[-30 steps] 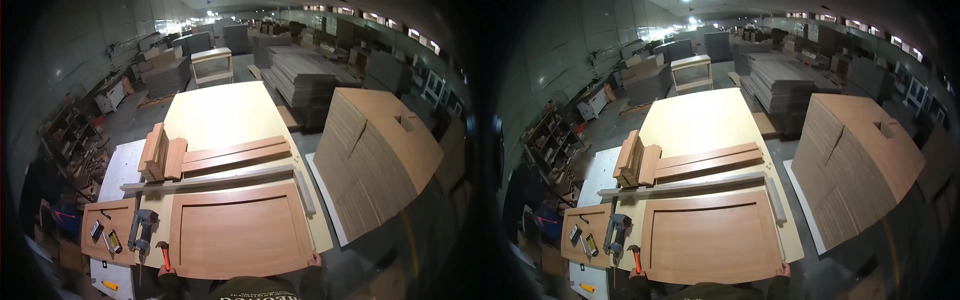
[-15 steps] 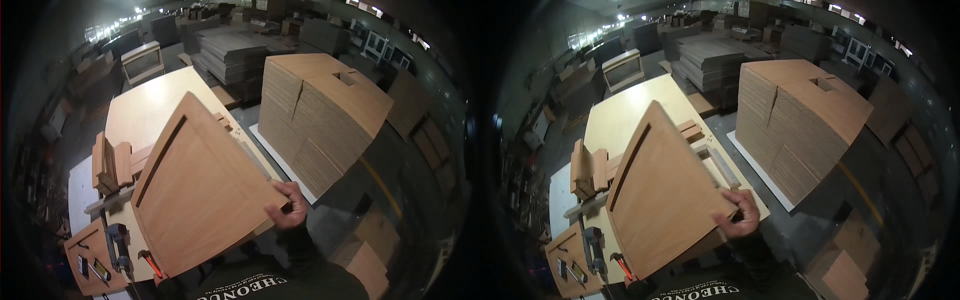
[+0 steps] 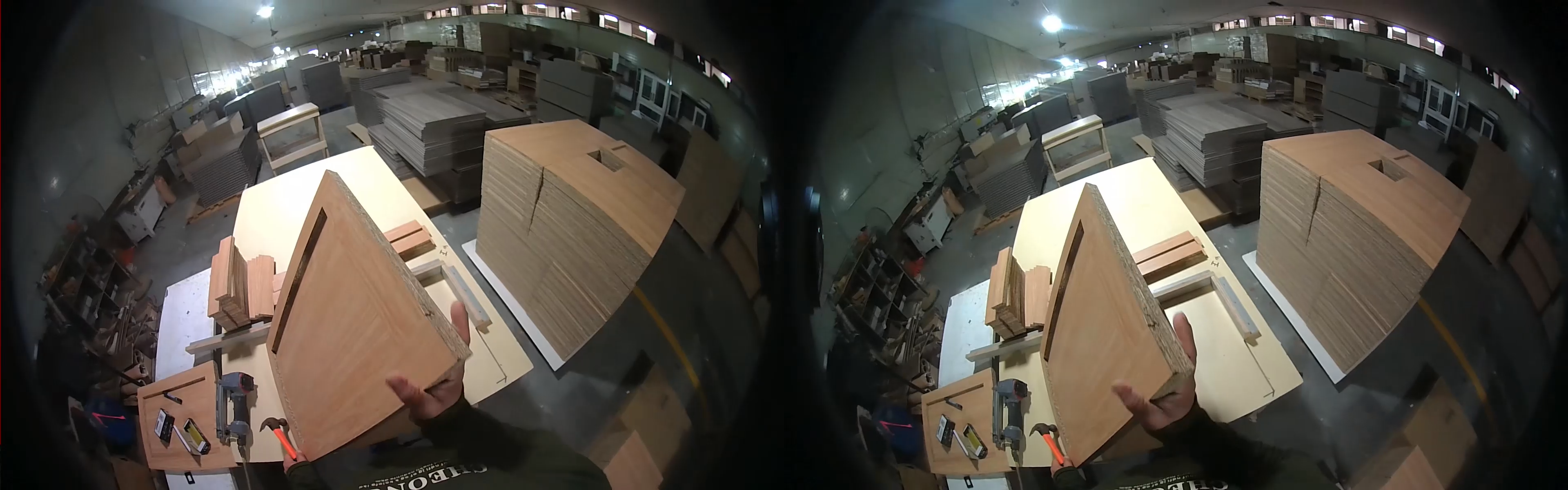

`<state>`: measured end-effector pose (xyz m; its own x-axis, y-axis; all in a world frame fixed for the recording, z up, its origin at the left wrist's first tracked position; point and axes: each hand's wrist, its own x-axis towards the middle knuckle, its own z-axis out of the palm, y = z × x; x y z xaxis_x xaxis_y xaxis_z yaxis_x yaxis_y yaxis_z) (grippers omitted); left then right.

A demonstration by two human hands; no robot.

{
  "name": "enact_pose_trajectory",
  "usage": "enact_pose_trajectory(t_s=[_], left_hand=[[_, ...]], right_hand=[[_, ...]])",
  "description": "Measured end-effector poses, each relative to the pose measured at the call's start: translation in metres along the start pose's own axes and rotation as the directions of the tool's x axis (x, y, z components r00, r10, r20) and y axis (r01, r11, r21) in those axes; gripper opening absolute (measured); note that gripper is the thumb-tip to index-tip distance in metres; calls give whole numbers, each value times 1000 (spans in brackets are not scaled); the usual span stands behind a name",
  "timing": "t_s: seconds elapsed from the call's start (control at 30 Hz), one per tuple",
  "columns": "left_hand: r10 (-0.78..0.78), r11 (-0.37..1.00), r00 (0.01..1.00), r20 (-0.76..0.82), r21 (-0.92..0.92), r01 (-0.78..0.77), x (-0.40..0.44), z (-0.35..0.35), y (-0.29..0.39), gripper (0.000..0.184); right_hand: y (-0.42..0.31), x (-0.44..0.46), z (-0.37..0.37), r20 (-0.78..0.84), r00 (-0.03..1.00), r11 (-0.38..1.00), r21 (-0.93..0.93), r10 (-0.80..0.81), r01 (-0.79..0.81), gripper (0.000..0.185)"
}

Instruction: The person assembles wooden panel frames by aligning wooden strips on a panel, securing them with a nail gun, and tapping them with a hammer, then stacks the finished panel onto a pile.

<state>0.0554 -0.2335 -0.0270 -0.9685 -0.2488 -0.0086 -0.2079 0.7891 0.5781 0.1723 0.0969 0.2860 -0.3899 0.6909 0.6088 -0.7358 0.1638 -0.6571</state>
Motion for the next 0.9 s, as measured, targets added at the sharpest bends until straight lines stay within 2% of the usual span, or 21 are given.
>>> enact_pose_trajectory(t_s=[0.03, 0.13, 0.17, 0.2, 0.27, 0.37, 0.4, 0.43, 0.47, 0.5, 0.57, 0.63, 0.67, 0.73, 0.8, 0.87, 0.9], left_hand=[[3, 1000, 1000, 10, -15, -3, -3, 1, 2, 27], [37, 995, 996, 76, -94, -30, -7, 2, 6, 27], [59, 987, 993, 106, -156, -42, -6, -1, 11, 27], [75, 969, 989, 129, -243, -42, -2, -7, 18, 27], [101, 887, 989, 106, -461, -41, 9, -28, 38, 27], [149, 650, 979, -136, -733, -201, 32, -84, 96, 27], [130, 594, 943, -306, -737, -321, 38, -105, 129, 29], [251, 360, 903, -347, -833, -420, 53, -127, 148, 34], [244, 268, 905, -349, -872, -409, 46, -163, 186, 39], [274, 209, 855, -441, -840, -501, 48, -192, 213, 41], [378, 166, 731, -568, -736, -657, 51, -240, 254, 44], [602, 122, 597, -530, -678, -725, 45, -297, 289, 43], [735, 73, 508, -449, -692, -718, 38, -326, 309, 41], [820, 96, 398, -411, -587, -804, 22, -360, 347, 37], [910, 105, 287, -298, -505, -857, 4, -379, 381, 30], [957, 28, 151, -249, -439, -898, -4, -378, 408, 26], [973, -16, 79, -218, -404, -914, -7, -376, 419, 25]], right_hand=[[-5, 11, -1, 68, 996, 998, -27, 57, -56, 95], [-8, 48, -1, 127, 980, 988, -4, 153, -154, 92], [-2, 63, -3, 190, 981, 999, -25, 35, -31, 92], [-7, 78, 3, 204, 979, 999, 43, 14, -24, 91], [-15, 110, -2, 354, 931, 974, -162, -91, 157, 81], [-24, 142, 13, 422, 897, 981, -72, -132, 178, 66], [-26, 148, 15, 461, 874, 977, -62, -152, 203, 61], [-30, 152, 17, 482, 860, 962, -109, -167, 249, 57], [-38, 151, 20, 499, 847, 942, -155, -184, 296, 53], [-43, 150, 22, 510, 836, 916, -201, -205, 347, 49], [-47, 145, 24, 484, 852, 922, -200, -201, 331, 47], [-60, 140, 34, 459, 868, 919, -225, -192, 323, 49], [-63, 139, 35, 463, 867, 914, -246, -183, 324, 50], [-66, 133, 33, 474, 867, 905, -286, -152, 315, 52], [-62, 132, 30, 496, 851, 883, -304, -175, 358, 55], [-60, 130, 31, 499, 841, 847, -338, -207, 410, 56], [-59, 128, 33, 460, 873, 877, -340, -161, 341, 60]])
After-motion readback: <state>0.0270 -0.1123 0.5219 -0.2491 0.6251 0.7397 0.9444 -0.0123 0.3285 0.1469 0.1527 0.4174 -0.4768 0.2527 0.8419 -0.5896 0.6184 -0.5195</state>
